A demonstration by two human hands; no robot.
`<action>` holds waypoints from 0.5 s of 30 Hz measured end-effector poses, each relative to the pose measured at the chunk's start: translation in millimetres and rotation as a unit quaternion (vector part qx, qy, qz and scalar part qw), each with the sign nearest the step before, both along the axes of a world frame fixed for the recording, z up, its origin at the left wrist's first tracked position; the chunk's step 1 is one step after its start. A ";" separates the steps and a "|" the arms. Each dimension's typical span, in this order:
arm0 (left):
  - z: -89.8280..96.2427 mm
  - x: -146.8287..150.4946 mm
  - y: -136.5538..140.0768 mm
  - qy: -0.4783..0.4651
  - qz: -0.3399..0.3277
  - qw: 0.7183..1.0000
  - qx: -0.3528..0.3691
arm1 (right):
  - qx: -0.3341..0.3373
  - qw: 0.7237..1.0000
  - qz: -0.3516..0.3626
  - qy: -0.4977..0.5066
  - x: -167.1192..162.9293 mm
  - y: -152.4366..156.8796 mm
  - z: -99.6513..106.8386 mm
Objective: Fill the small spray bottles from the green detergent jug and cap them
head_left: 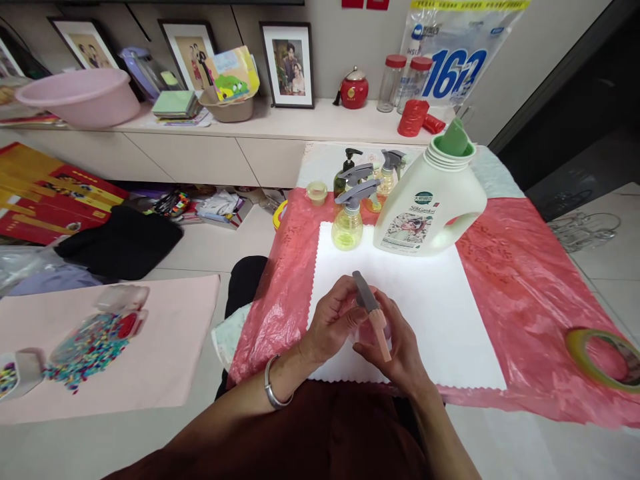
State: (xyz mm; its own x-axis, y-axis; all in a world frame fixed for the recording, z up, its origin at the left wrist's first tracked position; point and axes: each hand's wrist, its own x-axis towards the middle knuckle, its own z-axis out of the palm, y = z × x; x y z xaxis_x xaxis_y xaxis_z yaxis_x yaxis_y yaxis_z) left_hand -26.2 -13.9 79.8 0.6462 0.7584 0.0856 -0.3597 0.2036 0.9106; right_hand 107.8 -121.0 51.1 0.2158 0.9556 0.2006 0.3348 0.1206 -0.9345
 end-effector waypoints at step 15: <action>8.9 4.1 -12.4 0.124 0.051 0.989 0.065 | -0.019 0.999 -0.005 0.033 0.0 -6.2 1.0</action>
